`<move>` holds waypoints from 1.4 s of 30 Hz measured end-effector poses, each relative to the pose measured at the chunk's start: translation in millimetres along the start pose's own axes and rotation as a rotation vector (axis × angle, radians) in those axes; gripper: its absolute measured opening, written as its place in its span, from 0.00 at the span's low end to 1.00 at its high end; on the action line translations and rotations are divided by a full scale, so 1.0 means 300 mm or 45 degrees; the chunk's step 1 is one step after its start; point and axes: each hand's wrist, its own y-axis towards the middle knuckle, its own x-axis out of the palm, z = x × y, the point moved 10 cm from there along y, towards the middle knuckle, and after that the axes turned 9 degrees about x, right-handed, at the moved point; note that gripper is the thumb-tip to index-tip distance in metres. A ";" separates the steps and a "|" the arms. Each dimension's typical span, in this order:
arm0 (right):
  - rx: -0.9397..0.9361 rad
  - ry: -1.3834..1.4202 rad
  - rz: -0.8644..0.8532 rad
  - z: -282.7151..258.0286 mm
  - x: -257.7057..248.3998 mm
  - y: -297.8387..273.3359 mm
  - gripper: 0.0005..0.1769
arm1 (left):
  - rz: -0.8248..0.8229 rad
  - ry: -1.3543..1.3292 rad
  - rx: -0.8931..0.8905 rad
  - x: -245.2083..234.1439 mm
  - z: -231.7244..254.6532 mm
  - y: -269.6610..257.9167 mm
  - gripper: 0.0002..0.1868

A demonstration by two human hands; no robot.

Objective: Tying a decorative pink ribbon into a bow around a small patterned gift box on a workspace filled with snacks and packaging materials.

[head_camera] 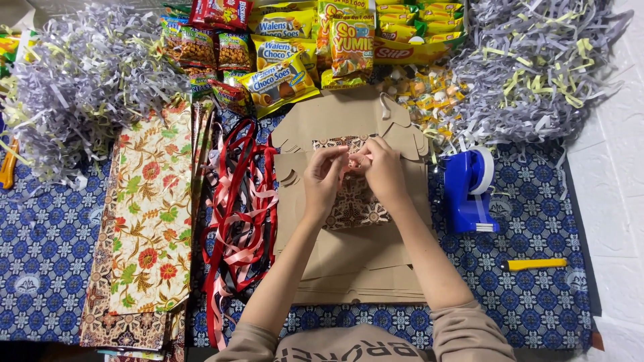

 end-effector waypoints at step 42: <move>-0.521 -0.383 0.098 -0.341 -0.189 -0.066 0.03 | -0.036 0.007 0.011 -0.008 -0.027 0.005 0.05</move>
